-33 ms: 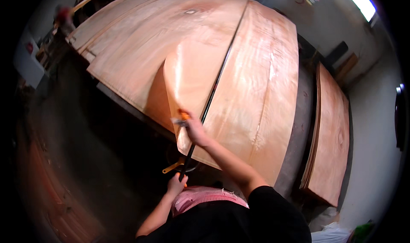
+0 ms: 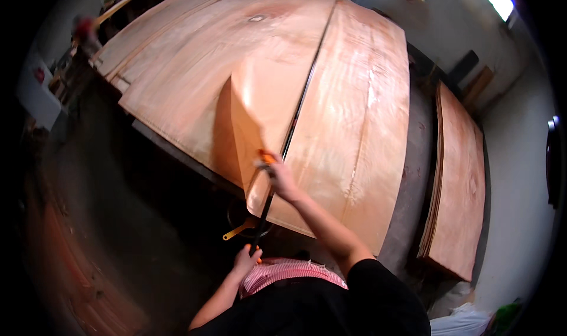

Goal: The person uses a utility knife to cut a thin sheet of wood veneer on a large workbench. They trace a template to cut out a specific shape, then use a long metal ruler to cut straight lines across the sheet. The person repeatedly lifts and repositions the veneer to access different cutting areas.

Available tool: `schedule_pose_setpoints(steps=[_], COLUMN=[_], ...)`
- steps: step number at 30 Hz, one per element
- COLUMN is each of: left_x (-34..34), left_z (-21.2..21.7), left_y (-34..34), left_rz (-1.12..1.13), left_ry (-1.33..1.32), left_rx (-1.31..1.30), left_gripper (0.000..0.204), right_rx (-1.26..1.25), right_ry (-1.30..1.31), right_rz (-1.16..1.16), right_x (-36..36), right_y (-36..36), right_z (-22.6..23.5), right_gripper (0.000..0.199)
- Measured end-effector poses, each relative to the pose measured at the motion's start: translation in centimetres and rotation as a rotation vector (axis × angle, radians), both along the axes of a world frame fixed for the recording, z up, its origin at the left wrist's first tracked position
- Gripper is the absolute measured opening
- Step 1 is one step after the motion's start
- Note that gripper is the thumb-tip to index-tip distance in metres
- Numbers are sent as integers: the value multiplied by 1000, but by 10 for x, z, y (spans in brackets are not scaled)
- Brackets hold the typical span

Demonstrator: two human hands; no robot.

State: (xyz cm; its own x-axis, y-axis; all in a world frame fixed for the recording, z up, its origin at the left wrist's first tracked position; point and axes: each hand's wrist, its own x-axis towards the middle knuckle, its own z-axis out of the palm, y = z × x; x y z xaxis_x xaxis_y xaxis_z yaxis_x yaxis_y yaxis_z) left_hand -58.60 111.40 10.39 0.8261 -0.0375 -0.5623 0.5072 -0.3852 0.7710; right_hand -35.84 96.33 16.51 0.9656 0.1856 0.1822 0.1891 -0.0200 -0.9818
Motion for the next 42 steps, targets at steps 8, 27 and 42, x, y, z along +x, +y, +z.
schedule_pose_setpoints(steps=[8,27,42], left_x=[-67,17,8], left_z=[-28,46,37], left_y=[-82,-77,-67], left_rz=[76,15,-647], left_ry=[94,45,-34], left_rx=[-242,-390,-182], left_gripper=[22,30,41], right_rx=[356,-22,192], right_ry=[499,568,496], right_rz=[-771,-138,-530], right_x=[-160,-220,-201], right_y=[-315,-174,-171], right_z=[-67,-39,4], right_gripper=[27,32,18])
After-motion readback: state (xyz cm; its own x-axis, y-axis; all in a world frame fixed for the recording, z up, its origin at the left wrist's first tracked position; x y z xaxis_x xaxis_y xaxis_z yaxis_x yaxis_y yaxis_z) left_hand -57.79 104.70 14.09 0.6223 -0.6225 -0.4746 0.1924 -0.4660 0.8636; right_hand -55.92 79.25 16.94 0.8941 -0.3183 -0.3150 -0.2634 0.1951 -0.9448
